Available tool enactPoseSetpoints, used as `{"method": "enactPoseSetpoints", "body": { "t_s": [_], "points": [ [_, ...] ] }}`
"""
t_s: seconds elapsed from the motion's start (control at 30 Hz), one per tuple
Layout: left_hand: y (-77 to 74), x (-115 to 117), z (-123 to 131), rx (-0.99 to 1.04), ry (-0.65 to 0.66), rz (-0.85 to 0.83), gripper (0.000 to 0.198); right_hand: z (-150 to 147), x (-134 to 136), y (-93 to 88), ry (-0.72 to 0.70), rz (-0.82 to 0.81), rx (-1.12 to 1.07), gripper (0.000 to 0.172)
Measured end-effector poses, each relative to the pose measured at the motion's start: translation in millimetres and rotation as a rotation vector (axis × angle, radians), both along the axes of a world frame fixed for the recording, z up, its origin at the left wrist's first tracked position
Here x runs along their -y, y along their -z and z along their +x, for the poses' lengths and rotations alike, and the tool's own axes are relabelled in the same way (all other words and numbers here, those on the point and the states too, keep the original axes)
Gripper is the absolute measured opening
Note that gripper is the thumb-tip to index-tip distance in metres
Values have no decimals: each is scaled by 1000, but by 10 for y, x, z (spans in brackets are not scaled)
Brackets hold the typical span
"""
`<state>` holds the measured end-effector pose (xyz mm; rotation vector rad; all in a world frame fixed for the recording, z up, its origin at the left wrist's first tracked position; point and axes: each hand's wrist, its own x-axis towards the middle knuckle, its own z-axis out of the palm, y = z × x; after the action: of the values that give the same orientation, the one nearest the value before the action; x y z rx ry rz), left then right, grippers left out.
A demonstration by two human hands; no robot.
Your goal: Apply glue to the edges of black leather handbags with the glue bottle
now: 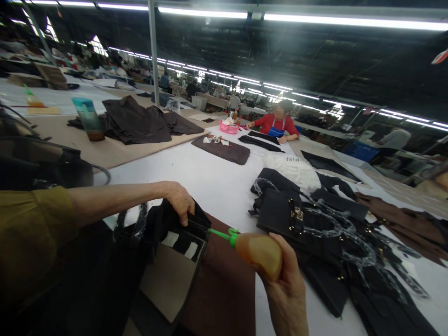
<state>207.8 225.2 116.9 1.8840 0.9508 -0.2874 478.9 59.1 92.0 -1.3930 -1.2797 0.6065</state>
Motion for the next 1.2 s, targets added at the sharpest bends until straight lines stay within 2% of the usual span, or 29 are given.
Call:
{"method": "enactPoseSetpoints", "body": {
  "t_s": [0.1, 0.2, 0.4, 0.57, 0.73, 0.93, 1.2],
  "points": [
    [-51, -20, 39, -236, 232, -100, 11, 63, -8, 81, -46, -2, 51, 54],
    [-84, -23, 59, -258, 276, -43, 19, 100, -11, 158, -82, -12, 82, 53],
    [-101, 25, 35, -284, 288, -25, 26, 192, -29, 278, -118, -65, 8, 55],
    [-153, 78, 35, -296, 310, 19, 27, 209, -29, 265, -113, -122, -86, 58],
    [-210, 129, 50, -321, 317, 69, 27, 188, -27, 276, -121, -162, -89, 59],
    [-158, 110, 25, -295, 327, 47, 37, 255, 32, 358, -170, -217, -60, 62],
    [-111, 82, 14, -291, 345, 45, 35, 252, 153, 423, -221, -223, -79, 59]
  ]
}}
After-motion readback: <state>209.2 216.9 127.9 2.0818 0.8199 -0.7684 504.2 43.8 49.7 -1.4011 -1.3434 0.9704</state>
